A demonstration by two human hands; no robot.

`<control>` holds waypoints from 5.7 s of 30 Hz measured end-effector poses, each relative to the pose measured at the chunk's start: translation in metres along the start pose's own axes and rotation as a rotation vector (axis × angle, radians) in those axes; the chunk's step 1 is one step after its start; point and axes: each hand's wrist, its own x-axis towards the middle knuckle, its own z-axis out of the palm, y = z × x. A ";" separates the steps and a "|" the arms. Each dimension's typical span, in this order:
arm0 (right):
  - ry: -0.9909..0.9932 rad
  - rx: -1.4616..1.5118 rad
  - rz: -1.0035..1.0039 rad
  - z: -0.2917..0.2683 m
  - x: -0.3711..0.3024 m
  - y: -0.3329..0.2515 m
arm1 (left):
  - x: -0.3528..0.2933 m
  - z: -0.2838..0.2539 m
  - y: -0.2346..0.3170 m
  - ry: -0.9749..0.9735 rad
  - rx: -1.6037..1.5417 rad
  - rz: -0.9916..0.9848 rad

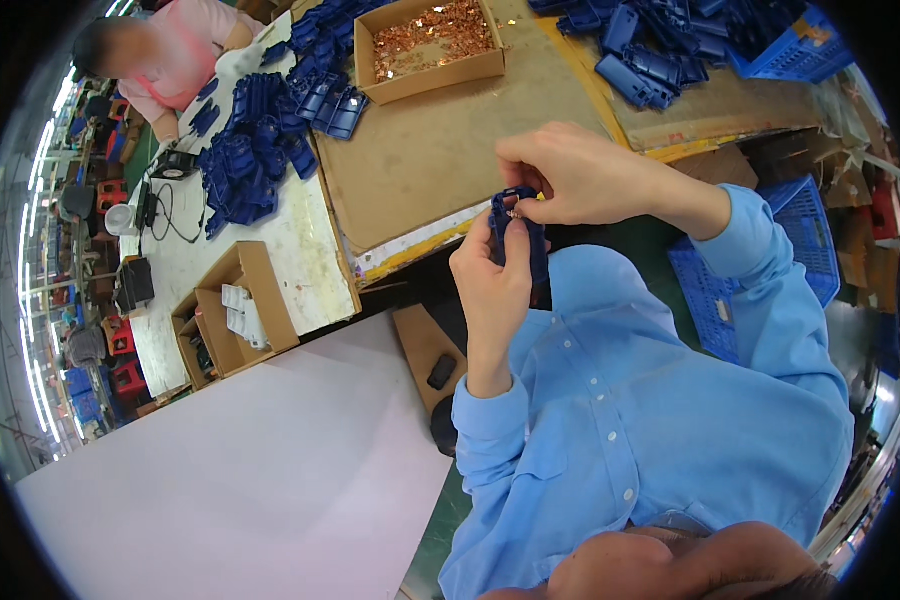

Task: Assemble metal contacts into blue plastic electronic housings on a factory production floor.

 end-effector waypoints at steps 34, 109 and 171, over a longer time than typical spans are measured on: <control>0.079 0.311 0.087 0.042 0.033 0.054 | 0.047 -0.031 -0.007 0.180 0.724 0.072; 0.029 -0.525 0.537 0.003 0.269 0.203 | 0.055 -0.090 -0.053 -0.016 -0.685 -0.141; 0.360 0.110 -0.142 0.026 0.008 0.006 | 0.017 0.011 0.027 0.132 0.292 0.214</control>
